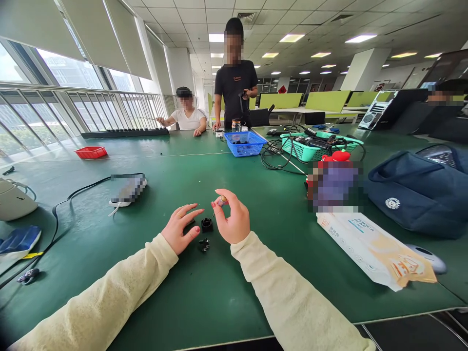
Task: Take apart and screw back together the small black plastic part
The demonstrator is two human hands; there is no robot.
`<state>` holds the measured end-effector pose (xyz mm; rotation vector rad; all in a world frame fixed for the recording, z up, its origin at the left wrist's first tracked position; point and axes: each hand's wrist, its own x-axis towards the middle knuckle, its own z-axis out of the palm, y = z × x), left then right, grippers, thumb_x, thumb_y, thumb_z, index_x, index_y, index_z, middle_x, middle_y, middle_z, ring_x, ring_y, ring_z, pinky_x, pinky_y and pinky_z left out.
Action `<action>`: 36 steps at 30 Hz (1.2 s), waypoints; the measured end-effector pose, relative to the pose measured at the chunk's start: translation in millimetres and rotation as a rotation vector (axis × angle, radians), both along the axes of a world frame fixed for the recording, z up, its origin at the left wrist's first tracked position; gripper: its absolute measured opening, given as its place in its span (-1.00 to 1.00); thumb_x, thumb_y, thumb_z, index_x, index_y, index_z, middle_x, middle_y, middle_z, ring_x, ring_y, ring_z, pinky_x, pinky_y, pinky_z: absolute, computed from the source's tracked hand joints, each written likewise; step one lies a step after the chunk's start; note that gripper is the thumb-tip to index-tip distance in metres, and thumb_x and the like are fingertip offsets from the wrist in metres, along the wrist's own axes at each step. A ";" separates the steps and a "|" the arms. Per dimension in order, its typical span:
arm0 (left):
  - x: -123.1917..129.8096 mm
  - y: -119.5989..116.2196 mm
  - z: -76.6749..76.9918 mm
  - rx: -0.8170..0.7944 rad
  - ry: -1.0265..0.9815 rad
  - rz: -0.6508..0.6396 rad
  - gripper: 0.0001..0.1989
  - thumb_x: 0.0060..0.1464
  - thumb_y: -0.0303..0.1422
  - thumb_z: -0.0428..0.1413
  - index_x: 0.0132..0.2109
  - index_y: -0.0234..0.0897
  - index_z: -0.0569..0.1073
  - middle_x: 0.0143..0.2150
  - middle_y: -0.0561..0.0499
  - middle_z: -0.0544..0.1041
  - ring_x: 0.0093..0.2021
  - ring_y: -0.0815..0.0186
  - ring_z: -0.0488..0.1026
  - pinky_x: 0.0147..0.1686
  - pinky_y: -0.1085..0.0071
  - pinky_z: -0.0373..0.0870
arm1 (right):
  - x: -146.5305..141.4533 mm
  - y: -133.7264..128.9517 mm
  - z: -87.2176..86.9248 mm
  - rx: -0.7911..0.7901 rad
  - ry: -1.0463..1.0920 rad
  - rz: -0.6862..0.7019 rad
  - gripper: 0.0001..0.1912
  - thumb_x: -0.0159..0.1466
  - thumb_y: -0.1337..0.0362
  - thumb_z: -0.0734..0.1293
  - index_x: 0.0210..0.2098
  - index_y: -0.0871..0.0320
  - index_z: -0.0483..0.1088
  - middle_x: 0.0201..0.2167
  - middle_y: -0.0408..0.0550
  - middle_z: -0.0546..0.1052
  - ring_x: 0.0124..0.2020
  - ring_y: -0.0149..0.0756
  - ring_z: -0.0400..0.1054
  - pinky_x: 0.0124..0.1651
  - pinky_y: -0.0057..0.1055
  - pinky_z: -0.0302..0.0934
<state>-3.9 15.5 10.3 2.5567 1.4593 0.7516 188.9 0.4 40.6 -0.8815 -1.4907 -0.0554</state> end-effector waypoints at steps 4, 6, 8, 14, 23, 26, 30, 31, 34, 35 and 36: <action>5.6 -7.4 -5.7 -0.104 0.039 -0.144 -0.23 -0.05 0.08 0.18 0.29 -0.04 0.29 0.37 -0.09 0.21 0.38 -0.18 -0.01 0.27 -0.26 -0.01 | 0.7 0.2 -0.2 0.014 0.016 -0.001 -0.77 0.30 0.36 0.28 -0.04 0.09 0.32 -0.40 -0.14 0.54 -0.42 -0.38 0.45 -0.23 -0.38 0.42; 8.3 -9.5 -5.1 -0.167 0.098 -0.119 -0.24 -0.06 0.06 0.19 0.29 0.03 0.27 0.37 -0.05 0.23 0.38 -0.22 -0.02 0.24 -0.38 -0.10 | 0.8 0.0 -0.5 0.021 0.017 0.002 -0.76 0.30 0.37 0.27 -0.04 0.09 0.31 -0.41 -0.15 0.53 -0.43 -0.39 0.43 -0.24 -0.39 0.41; 10.4 -9.1 -3.3 -0.207 0.138 -0.083 -0.32 -0.01 0.01 0.18 0.27 0.07 0.28 0.34 -0.03 0.27 0.37 -0.21 0.00 0.23 -0.42 -0.14 | 0.6 -0.2 -0.8 0.023 0.014 0.007 -0.76 0.30 0.38 0.27 -0.04 0.09 0.31 -0.42 -0.15 0.52 -0.44 -0.39 0.43 -0.25 -0.39 0.40; 12.6 -5.5 1.3 -0.187 0.155 -0.028 -0.50 0.10 -0.17 0.12 0.20 0.04 0.35 0.27 -0.01 0.37 0.33 -0.09 0.10 0.25 -0.30 -0.02 | 0.0 0.0 -1.4 0.005 -0.004 0.003 -0.77 0.30 0.36 0.26 -0.04 0.09 0.31 -0.42 -0.15 0.53 -0.45 -0.38 0.43 -0.25 -0.38 0.40; 11.1 -6.6 3.7 -0.165 0.154 0.152 -0.53 0.09 -0.38 0.05 0.17 -0.02 0.35 0.23 -0.02 0.41 0.29 -0.06 0.18 0.22 -0.29 0.06 | 0.2 -0.3 -1.7 -0.023 -0.001 0.002 -0.78 0.31 0.34 0.26 -0.04 0.09 0.31 -0.41 -0.14 0.54 -0.42 -0.36 0.45 -0.24 -0.37 0.40; 10.5 -7.2 2.0 -0.147 0.151 0.160 -0.52 0.08 -0.46 0.01 0.16 -0.01 0.36 0.22 -0.02 0.43 0.30 -0.02 0.19 0.23 -0.29 0.04 | 0.0 0.0 -2.3 -0.030 -0.009 0.000 -0.78 0.31 0.33 0.25 -0.04 0.09 0.31 -0.41 -0.13 0.54 -0.41 -0.35 0.45 -0.22 -0.35 0.40; 7.1 -7.6 2.6 -0.158 0.194 0.198 -0.52 0.12 -0.49 -0.02 0.16 -0.04 0.34 0.20 -0.05 0.45 0.31 0.05 0.21 0.27 -0.23 0.03 | -0.5 0.1 -2.5 -0.028 -0.012 0.011 -0.78 0.31 0.33 0.25 -0.04 0.09 0.31 -0.41 -0.13 0.53 -0.41 -0.35 0.45 -0.23 -0.36 0.40; 4.2 -6.8 2.8 -0.167 0.204 0.220 -0.53 0.12 -0.50 -0.03 0.17 -0.06 0.34 0.19 -0.07 0.45 0.31 0.06 0.21 0.27 -0.19 0.05 | -0.6 0.1 -2.3 -0.024 -0.011 0.013 -0.78 0.30 0.34 0.25 -0.04 0.09 0.31 -0.41 -0.14 0.53 -0.42 -0.36 0.44 -0.24 -0.37 0.39; -13.9 -1.8 2.3 -0.188 0.219 0.303 -0.52 0.10 -0.55 -0.02 0.16 -0.13 0.35 0.17 -0.12 0.45 0.31 0.06 0.22 0.26 -0.05 0.16 | -0.8 0.2 -2.0 -0.014 -0.009 0.023 -0.78 0.30 0.35 0.26 -0.05 0.09 0.31 -0.42 -0.15 0.52 -0.43 -0.37 0.43 -0.26 -0.39 0.38; -23.6 0.6 2.0 -0.186 0.226 0.329 -0.51 0.07 -0.56 -0.01 0.14 -0.16 0.36 0.15 -0.14 0.46 0.29 0.07 0.26 0.24 0.01 0.21 | -0.7 0.3 -2.1 -0.011 -0.009 0.026 -0.78 0.30 0.35 0.26 -0.05 0.09 0.31 -0.42 -0.15 0.52 -0.43 -0.37 0.43 -0.26 -0.40 0.38; -35.2 2.9 1.8 -0.177 0.235 0.348 -0.51 0.04 -0.58 0.01 0.13 -0.18 0.37 0.13 -0.15 0.48 0.25 0.08 0.31 0.21 0.10 0.26 | -0.6 0.4 -2.2 -0.008 -0.008 0.027 -0.78 0.30 0.35 0.26 -0.05 0.09 0.31 -0.42 -0.15 0.52 -0.43 -0.37 0.43 -0.26 -0.40 0.38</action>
